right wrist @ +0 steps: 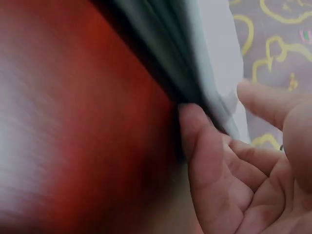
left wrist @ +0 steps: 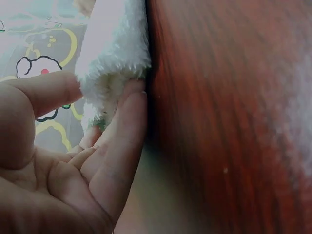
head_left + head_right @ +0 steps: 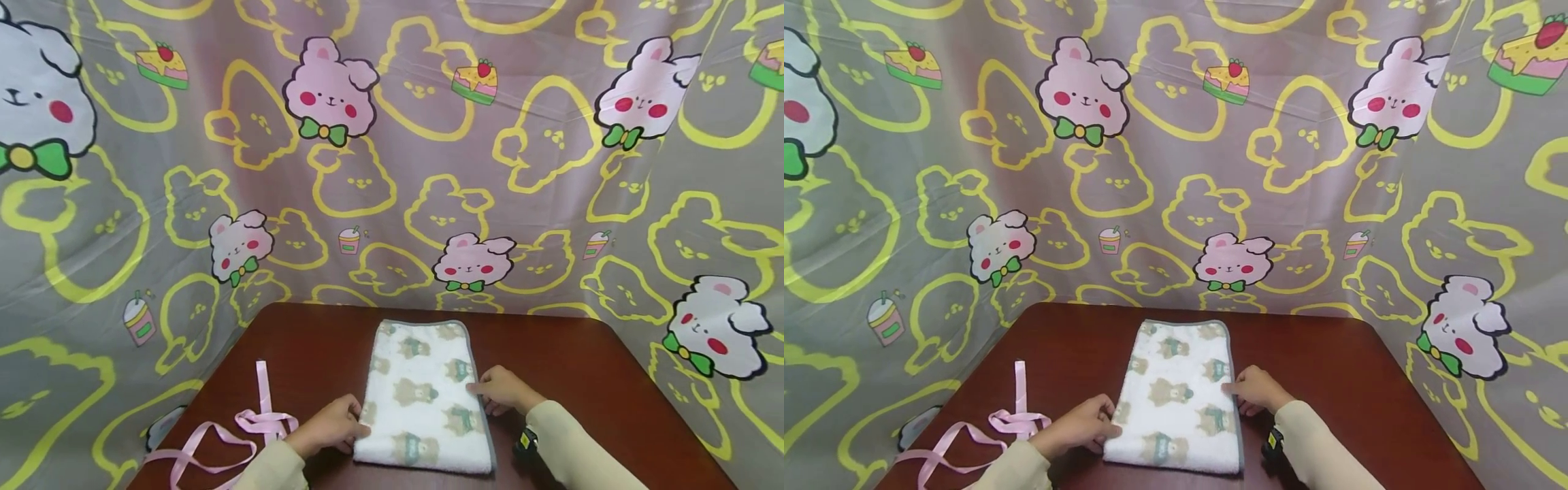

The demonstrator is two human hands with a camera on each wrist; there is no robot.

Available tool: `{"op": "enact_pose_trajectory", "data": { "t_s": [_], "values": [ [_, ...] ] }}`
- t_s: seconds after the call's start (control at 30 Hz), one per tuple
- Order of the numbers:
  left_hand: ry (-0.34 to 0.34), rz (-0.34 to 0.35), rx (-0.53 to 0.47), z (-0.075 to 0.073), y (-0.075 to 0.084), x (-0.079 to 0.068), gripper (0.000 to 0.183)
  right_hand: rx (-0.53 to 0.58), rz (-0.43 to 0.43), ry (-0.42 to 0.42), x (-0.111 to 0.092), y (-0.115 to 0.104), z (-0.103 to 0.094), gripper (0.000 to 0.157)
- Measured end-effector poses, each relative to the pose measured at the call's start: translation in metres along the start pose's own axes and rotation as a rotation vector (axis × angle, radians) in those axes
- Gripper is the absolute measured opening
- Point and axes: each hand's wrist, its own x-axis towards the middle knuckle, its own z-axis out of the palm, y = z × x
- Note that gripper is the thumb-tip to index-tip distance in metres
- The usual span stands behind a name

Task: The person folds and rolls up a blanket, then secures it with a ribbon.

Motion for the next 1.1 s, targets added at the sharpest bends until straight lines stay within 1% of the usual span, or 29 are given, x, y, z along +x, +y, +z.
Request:
{"op": "enact_pose_trajectory", "data": {
  "t_s": [0.07, 0.17, 0.33, 0.4, 0.47, 0.5, 0.57, 0.6, 0.67, 0.7, 0.73, 0.8, 0.87, 0.9, 0.93, 0.97, 1.0, 1.07, 1.1],
  "values": [
    [-0.017, 0.008, -0.021, -0.002, -0.001, 0.001, 0.034, -0.002, -0.006, -0.036, -0.009, -0.001, 0.004, 0.034],
    [-0.035, 0.015, -0.052, -0.004, -0.003, 0.001, 0.034, 0.001, -0.020, -0.053, -0.018, 0.000, 0.010, 0.035],
    [-0.049, 0.028, -0.066, -0.007, -0.003, -0.002, 0.038, 0.027, -0.040, -0.038, -0.027, 0.007, 0.016, 0.038],
    [-0.052, 0.040, -0.056, -0.006, -0.002, -0.003, 0.039, 0.034, -0.042, -0.033, -0.031, 0.008, 0.017, 0.039],
    [-0.048, 0.054, -0.028, -0.005, -0.001, -0.005, 0.039, 0.015, -0.046, -0.024, -0.035, 0.009, 0.017, 0.037],
    [-0.039, 0.070, 0.017, -0.004, 0.000, -0.006, 0.040, -0.014, -0.052, -0.010, -0.038, 0.008, 0.017, 0.036],
    [0.002, 0.127, 0.185, -0.003, 0.003, -0.008, 0.040, -0.118, -0.075, 0.043, -0.044, 0.007, 0.016, 0.035],
    [0.030, 0.163, 0.287, -0.002, 0.005, -0.008, 0.040, -0.180, -0.094, 0.076, -0.048, 0.006, 0.016, 0.035],
    [0.086, 0.256, 0.493, 0.000, 0.010, -0.010, 0.038, -0.305, -0.190, 0.140, -0.056, 0.002, 0.017, 0.034],
    [0.112, 0.310, 0.586, 0.000, 0.013, -0.011, 0.036, -0.362, -0.255, 0.166, -0.061, 0.000, 0.017, 0.033],
    [0.124, 0.369, 0.650, 0.001, 0.015, -0.011, 0.034, -0.409, -0.337, 0.183, -0.065, -0.002, 0.017, 0.033],
    [0.100, 0.470, 0.714, 0.003, 0.020, -0.011, 0.029, -0.466, -0.533, 0.167, -0.072, -0.005, 0.019, 0.030],
    [0.040, 0.556, 0.765, 0.004, 0.023, -0.012, 0.027, -0.497, -0.717, 0.109, -0.078, -0.007, 0.019, 0.030],
    [0.005, 0.589, 0.794, 0.004, 0.025, -0.011, 0.028, -0.512, -0.787, 0.074, -0.080, -0.007, 0.019, 0.032],
    [-0.029, 0.615, 0.829, 0.005, 0.026, -0.012, 0.032, -0.520, -0.839, 0.033, -0.082, -0.007, 0.019, 0.034],
    [-0.064, 0.627, 0.866, 0.005, 0.027, -0.012, 0.036, -0.521, -0.874, -0.006, -0.084, -0.007, 0.019, 0.037],
    [-0.094, 0.643, 0.904, 0.005, 0.027, -0.012, 0.041, -0.523, -0.889, -0.042, -0.086, -0.007, 0.019, 0.042],
    [-0.144, 0.645, 0.964, 0.005, 0.025, -0.013, 0.052, -0.537, -0.879, -0.100, -0.090, -0.004, 0.018, 0.053],
    [-0.166, 0.630, 0.983, 0.005, 0.024, -0.014, 0.057, -0.548, -0.868, -0.116, -0.092, -0.002, 0.018, 0.058]
  ]
}}
